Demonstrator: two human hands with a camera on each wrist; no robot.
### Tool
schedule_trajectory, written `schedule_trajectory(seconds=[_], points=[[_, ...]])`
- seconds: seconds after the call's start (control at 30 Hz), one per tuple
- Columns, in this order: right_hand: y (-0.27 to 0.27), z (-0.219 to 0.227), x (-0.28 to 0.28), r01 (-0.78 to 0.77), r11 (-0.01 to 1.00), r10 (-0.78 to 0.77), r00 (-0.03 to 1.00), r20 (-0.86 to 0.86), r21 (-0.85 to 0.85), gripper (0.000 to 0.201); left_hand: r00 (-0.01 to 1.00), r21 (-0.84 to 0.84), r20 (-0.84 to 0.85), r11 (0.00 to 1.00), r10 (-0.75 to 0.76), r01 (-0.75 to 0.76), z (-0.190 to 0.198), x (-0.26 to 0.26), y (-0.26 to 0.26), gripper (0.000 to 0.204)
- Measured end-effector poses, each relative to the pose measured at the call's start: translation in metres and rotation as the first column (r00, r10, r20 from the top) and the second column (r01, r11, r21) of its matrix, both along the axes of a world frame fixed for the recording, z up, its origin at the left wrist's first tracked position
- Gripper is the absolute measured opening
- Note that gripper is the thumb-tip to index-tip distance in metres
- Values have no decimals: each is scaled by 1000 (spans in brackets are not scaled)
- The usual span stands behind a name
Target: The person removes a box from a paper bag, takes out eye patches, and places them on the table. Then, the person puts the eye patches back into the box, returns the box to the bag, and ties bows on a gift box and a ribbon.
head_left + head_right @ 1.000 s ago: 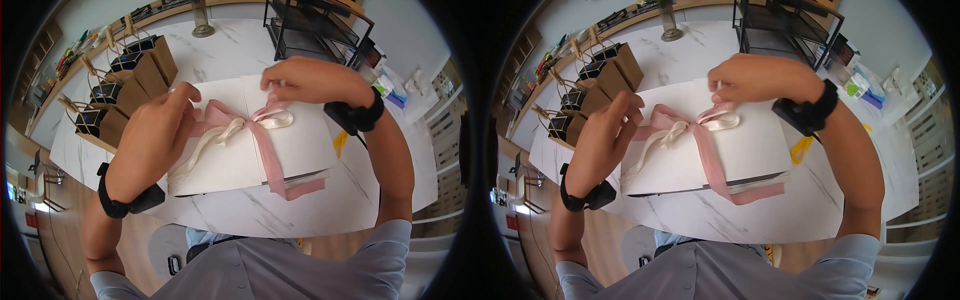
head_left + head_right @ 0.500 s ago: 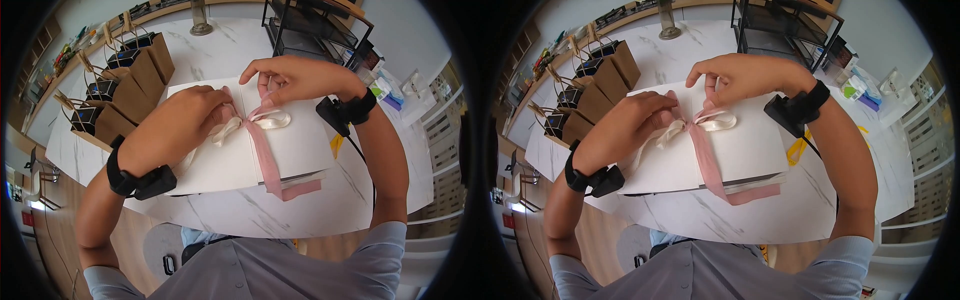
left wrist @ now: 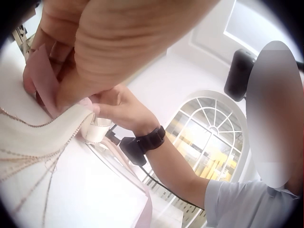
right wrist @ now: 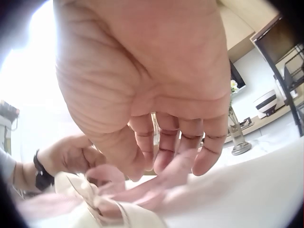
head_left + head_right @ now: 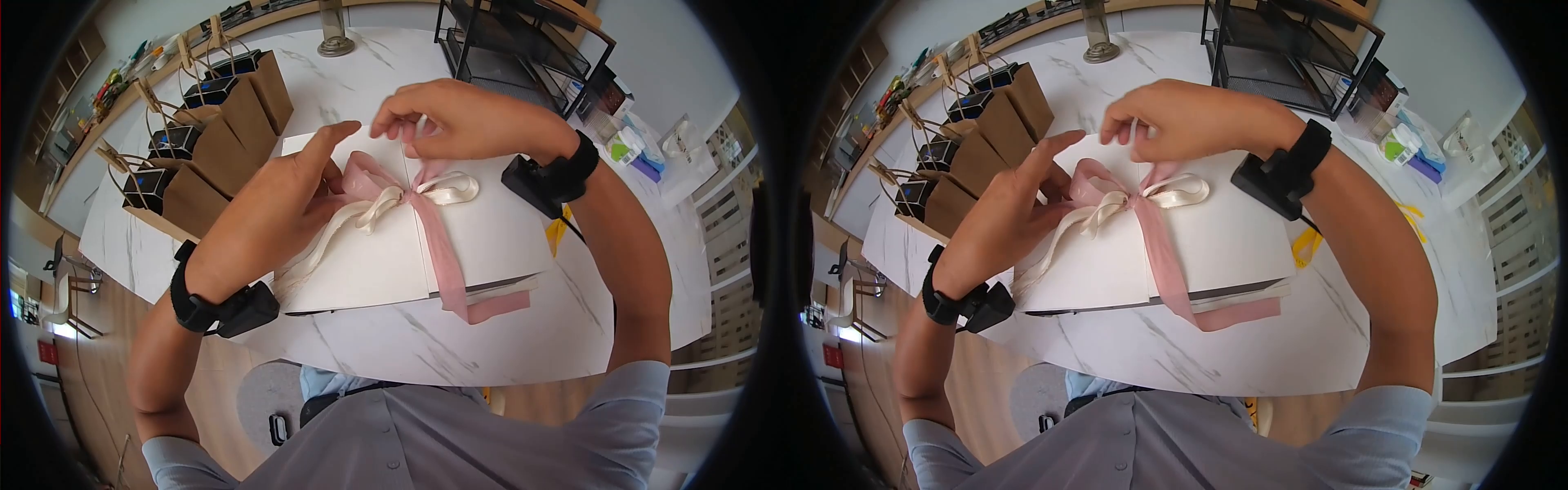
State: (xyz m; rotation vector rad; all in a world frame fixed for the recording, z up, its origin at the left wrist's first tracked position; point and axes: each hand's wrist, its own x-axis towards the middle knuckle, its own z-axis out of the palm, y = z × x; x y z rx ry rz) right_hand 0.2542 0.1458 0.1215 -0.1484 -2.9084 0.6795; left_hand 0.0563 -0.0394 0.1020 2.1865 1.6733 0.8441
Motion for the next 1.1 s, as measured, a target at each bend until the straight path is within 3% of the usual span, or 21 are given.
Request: schedule_trajectory(seconds=[0.07, 0.33, 0.4, 0.43, 0.47, 0.53, 0.67, 0.73, 0.77, 0.83, 1.0, 1.07, 1.1], points=[[-13, 10, -10, -8, 978, -1, 999, -41, -207, 32, 1000, -2, -12, 1000, 20, -20, 0, 1, -2, 65], [-27, 3, -40, 10, 956, 40, 985, 166, -292, 39, 984, -5, -136, 993, 118, -120, -6, 4, -11, 45], [-26, 6, -38, 23, 1000, -20, 986, 165, -20, 36, 977, 28, -197, 996, 84, -80, -7, 1, -13, 44], [-10, -7, -33, 37, 985, -40, 999, 16, 171, 33, 965, 61, -259, 998, 49, -34, -7, 1, -14, 44], [-5, -4, -28, 39, 985, -43, 999, 19, 168, 33, 965, 58, -257, 998, 45, -31, -7, 3, -15, 44], [0, 4, -19, 203, 942, -263, 941, 213, 267, 31, 965, 74, -263, 997, -13, 34, -4, 10, -17, 39], [0, 10, -14, 210, 971, -235, 923, 304, 113, 29, 933, -26, -348, 994, 93, -109, 9, 26, -19, 37], [2, 7, -14, 181, 983, -183, 945, 272, 32, 30, 931, 99, -363, 995, 46, -10, 16, 29, -15, 41], [4, 5, -14, 151, 987, -135, 962, 235, -48, 30, 931, 99, -361, 995, 49, -14, 17, 26, -11, 41], [9, -1, -13, 136, 989, -123, 973, 196, -56, 32, 918, 19, -372, 988, -136, 154, 15, 21, -3, 54], [12, 0, 0, 163, 981, -140, 968, 207, -103, 37, 947, -83, -267, 983, -180, 163, 15, 23, -2, 56], [14, 4, 6, 169, 935, -88, 962, 258, -312, 36, 957, -154, -232, 978, -172, 139, 19, 24, -10, 56], [11, 4, 6, 184, 922, -97, 961, 258, -339, 36, 966, -138, -173, 976, -192, 169, 19, 21, -13, 51]])
